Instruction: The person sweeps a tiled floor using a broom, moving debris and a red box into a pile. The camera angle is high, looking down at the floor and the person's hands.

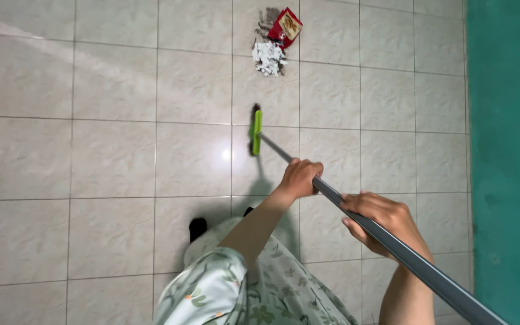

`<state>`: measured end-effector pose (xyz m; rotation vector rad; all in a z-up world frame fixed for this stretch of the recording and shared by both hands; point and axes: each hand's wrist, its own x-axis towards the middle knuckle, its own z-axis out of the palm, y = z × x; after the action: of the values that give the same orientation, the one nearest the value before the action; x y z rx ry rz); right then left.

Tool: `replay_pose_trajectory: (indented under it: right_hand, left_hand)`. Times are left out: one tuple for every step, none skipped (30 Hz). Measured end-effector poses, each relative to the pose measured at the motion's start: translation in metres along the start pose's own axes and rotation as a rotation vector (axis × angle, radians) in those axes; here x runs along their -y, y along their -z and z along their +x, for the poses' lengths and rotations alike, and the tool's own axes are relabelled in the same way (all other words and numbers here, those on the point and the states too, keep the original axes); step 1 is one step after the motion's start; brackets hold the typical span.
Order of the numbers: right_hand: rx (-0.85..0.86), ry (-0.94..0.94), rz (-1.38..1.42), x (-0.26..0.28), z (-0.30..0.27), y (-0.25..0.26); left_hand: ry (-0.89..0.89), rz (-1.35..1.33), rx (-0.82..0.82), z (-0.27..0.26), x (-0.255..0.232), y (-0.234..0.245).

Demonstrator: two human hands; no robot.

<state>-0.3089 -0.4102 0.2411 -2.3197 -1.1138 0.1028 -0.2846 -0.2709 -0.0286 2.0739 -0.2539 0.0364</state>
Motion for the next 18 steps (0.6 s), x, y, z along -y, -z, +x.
replay_pose_trajectory:
  right_hand:
    - [-0.004, -0.006, 0.019, 0.006, -0.008, 0.0]
    - [-0.009, -0.017, 0.046, 0.013, -0.015, -0.003]
    - [-0.014, -0.028, 0.073, 0.019, -0.021, -0.008]
    - [-0.001, -0.035, 0.147, 0.024, -0.024, -0.016]
    - [0.012, -0.041, 0.221, 0.029, -0.025, -0.029]
    - [0.027, -0.042, 0.292, 0.034, -0.022, -0.044]
    - [0.035, -0.054, 0.343, 0.039, -0.016, -0.066]
    - [0.055, -0.074, 0.4, 0.045, -0.015, -0.092]
    - [0.109, -0.142, 0.468, 0.049, -0.01, -0.121]
    - [0.166, -0.209, 0.536, 0.055, -0.003, -0.155]
    - [0.208, -0.205, 0.603, 0.063, 0.004, -0.192]
    - [0.251, -0.199, 0.668, 0.072, 0.01, -0.227]
    - [0.321, -0.201, 0.709, 0.081, 0.017, -0.261]
    - [0.388, -0.206, 0.751, 0.094, 0.021, -0.292]
    - [0.404, -0.218, 0.784, 0.109, 0.022, -0.319]
    - [0.414, -0.235, 0.816, 0.126, 0.019, -0.342]
    - [0.421, -0.197, 0.795, 0.14, 0.019, -0.363]
    - [0.433, -0.164, 0.769, 0.153, 0.016, -0.38]
  left_hand:
    - [0.007, 0.007, 0.013, -0.009, -0.004, 0.009]
    - [0.019, 0.016, 0.034, -0.027, -0.006, 0.018]
    - [0.032, 0.026, 0.055, -0.046, -0.005, 0.026]
    - [0.019, 0.049, 0.044, -0.066, 0.0, 0.036]
    - [0.007, 0.072, 0.034, -0.089, 0.009, 0.047]
    - [-0.007, 0.096, 0.018, -0.111, 0.022, 0.061]
    - [0.071, 0.141, 0.054, -0.137, 0.039, 0.076]
    - [0.16, 0.178, 0.095, -0.166, 0.056, 0.089]
    - [0.291, 0.188, 0.147, -0.192, 0.076, 0.105]
    - [0.424, 0.197, 0.198, -0.22, 0.099, 0.123]
    - [0.469, 0.273, 0.193, -0.252, 0.12, 0.14]
    - [0.514, 0.35, 0.185, -0.284, 0.138, 0.154]
    - [0.6, 0.4, 0.192, -0.314, 0.154, 0.169]
    - [0.685, 0.45, 0.204, -0.341, 0.169, 0.183]
    - [0.761, 0.492, 0.235, -0.367, 0.18, 0.194]
    - [0.832, 0.534, 0.271, -0.388, 0.189, 0.203]
    - [0.86, 0.578, 0.306, -0.403, 0.195, 0.212]
    - [0.888, 0.614, 0.342, -0.416, 0.197, 0.215]
